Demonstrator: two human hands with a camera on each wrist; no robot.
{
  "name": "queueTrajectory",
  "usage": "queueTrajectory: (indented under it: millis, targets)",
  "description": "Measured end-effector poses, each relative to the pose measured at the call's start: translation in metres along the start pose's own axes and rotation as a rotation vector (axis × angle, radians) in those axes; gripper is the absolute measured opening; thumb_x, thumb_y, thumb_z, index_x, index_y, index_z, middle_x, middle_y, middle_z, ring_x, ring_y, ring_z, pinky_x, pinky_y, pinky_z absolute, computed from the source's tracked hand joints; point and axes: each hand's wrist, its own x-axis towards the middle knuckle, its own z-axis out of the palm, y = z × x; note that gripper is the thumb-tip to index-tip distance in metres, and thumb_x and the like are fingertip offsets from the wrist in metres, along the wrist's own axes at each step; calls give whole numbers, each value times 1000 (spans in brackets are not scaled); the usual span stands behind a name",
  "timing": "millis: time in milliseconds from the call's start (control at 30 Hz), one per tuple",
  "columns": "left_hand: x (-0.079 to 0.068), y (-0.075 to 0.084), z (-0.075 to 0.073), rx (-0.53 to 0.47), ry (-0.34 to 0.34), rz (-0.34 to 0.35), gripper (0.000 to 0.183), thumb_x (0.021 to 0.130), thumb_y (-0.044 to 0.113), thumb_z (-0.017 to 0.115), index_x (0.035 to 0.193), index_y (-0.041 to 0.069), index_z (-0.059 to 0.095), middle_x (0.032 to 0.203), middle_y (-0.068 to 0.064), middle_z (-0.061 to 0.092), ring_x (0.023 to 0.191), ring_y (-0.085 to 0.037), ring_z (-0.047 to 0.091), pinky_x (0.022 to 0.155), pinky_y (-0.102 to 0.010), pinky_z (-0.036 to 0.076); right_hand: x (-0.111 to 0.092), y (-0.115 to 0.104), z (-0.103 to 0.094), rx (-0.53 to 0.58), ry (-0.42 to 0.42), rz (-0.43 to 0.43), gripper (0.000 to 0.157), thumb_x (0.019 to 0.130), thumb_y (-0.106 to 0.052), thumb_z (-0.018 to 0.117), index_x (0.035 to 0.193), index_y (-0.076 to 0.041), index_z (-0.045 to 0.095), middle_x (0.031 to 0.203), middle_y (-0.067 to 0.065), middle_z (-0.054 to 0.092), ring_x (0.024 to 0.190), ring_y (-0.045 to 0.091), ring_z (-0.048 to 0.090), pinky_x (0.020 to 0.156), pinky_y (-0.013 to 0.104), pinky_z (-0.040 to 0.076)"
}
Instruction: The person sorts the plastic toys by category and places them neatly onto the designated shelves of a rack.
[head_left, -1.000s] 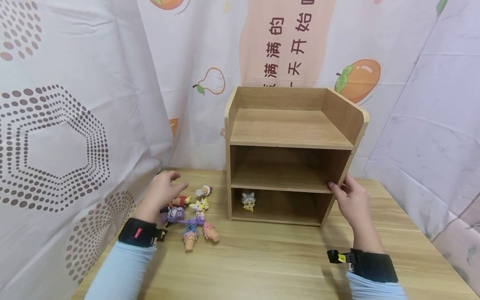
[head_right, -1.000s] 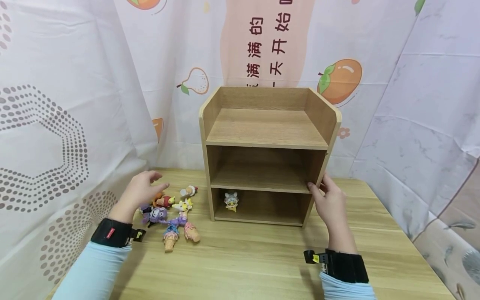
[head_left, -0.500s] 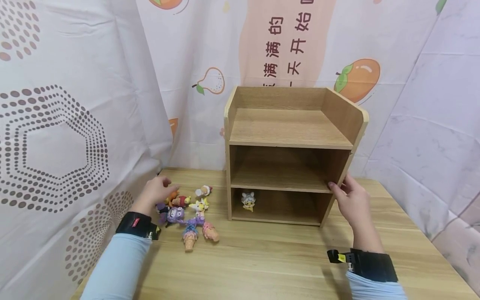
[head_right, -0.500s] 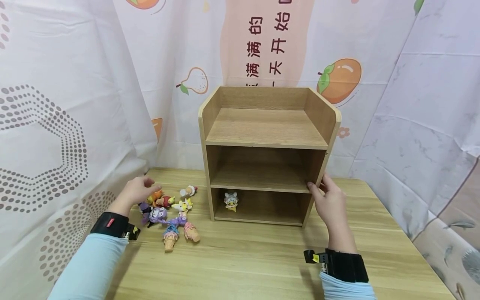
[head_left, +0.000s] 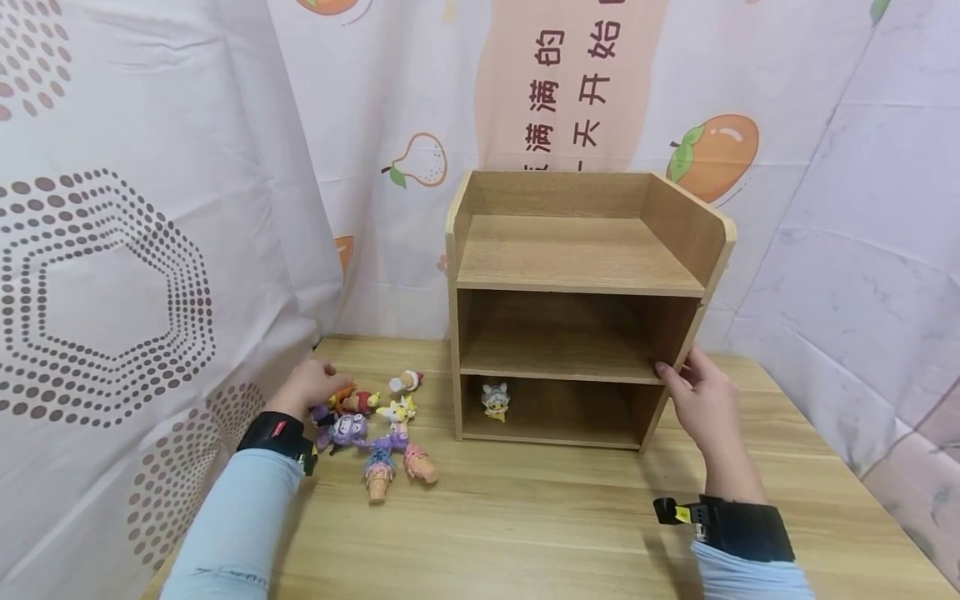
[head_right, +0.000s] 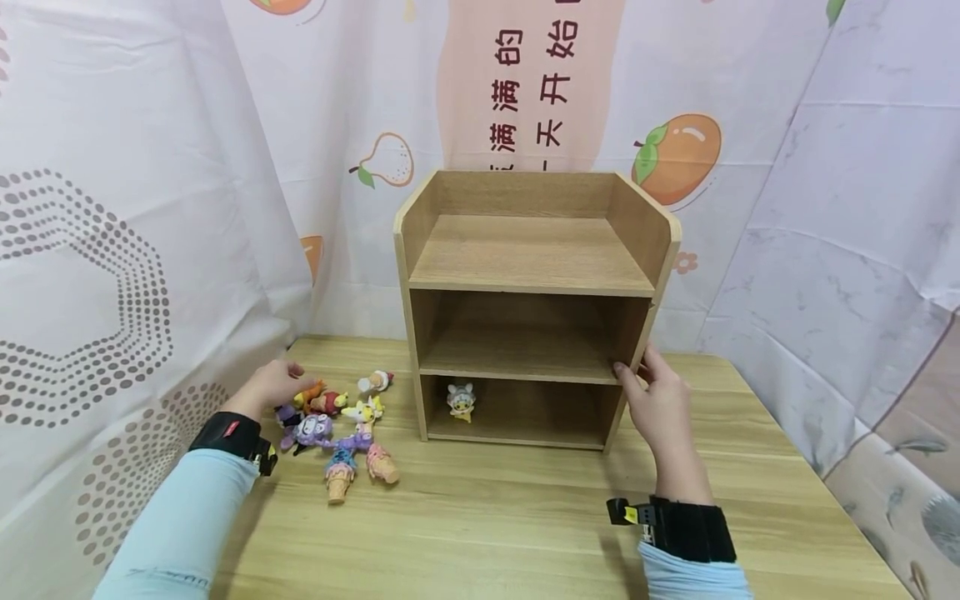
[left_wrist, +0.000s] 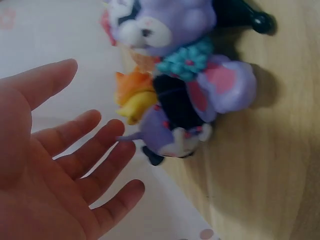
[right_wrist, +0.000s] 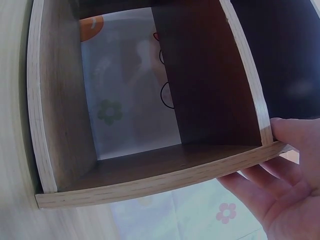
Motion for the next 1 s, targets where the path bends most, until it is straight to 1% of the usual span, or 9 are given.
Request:
queueTrajectory:
  millis: [133,233,367,467,600,667,767,900,1000]
  targets:
    - [8,-6,1,9,-14,-20,67,98,42,61,133,-14,54,131,-35,56,117,-46,55,98,-58,46,1,0,1,1,6,4,44,101,-20,65,143,-5,56,132,23,63,115,49,62,89,57,51]
    - [14,-8,1,45,-33,-4,63,99,39,61,132,-15,55,130,-35,57,118,-47,55,99,-58,45,0,1,1,1,5,9,45,101,-20,65,143,-6,56,133,23,63,115,49,62,89,57,51]
    - [19,-7,1,83,-67,-5,58,98,32,63,131,-15,55,128,-34,58,116,-46,56,99,-58,45,0,1,0,1,4,8,45,101,-20,64,143,-5,56,132,24,63,115,49,62,89,57,51]
    - [19,-6,2,78,-98,-43,57,96,30,65,131,-14,55,126,-32,59,112,-43,57,97,-57,46,0,1,1,-5,4,-1,44,102,-20,64,142,-5,57,132,24,63,114,49,62,89,57,51]
    - [19,-6,3,64,-127,-75,55,95,30,66,126,-14,57,116,-28,62,102,-38,58,91,-54,48,1,1,1,-2,3,-8,44,102,-20,64,142,-6,57,131,24,63,114,49,63,89,57,51]
    - [20,-6,4,62,-131,-85,52,95,29,66,123,-14,59,109,-24,63,98,-36,58,88,-52,49,1,1,1,5,2,-9,44,102,-20,64,143,-6,56,132,24,63,114,49,62,89,57,51]
    - [23,-6,6,36,-131,-99,46,96,26,65,120,-13,61,102,-21,63,93,-35,58,86,-49,49,2,0,1,7,1,-7,46,102,-20,64,144,-6,55,133,23,62,115,49,62,89,57,50]
    - [24,-5,9,7,-124,-112,38,94,21,65,113,-12,64,94,-18,61,87,-33,57,79,-44,49,2,0,1,4,0,-6,45,102,-20,64,144,-7,55,133,23,63,114,49,62,89,57,50]
    - [24,-5,11,18,-124,-115,33,92,20,65,108,-9,65,90,-16,61,83,-31,57,73,-40,49,2,1,1,1,-1,-5,44,101,-20,65,143,-7,56,132,23,63,114,49,63,89,56,51]
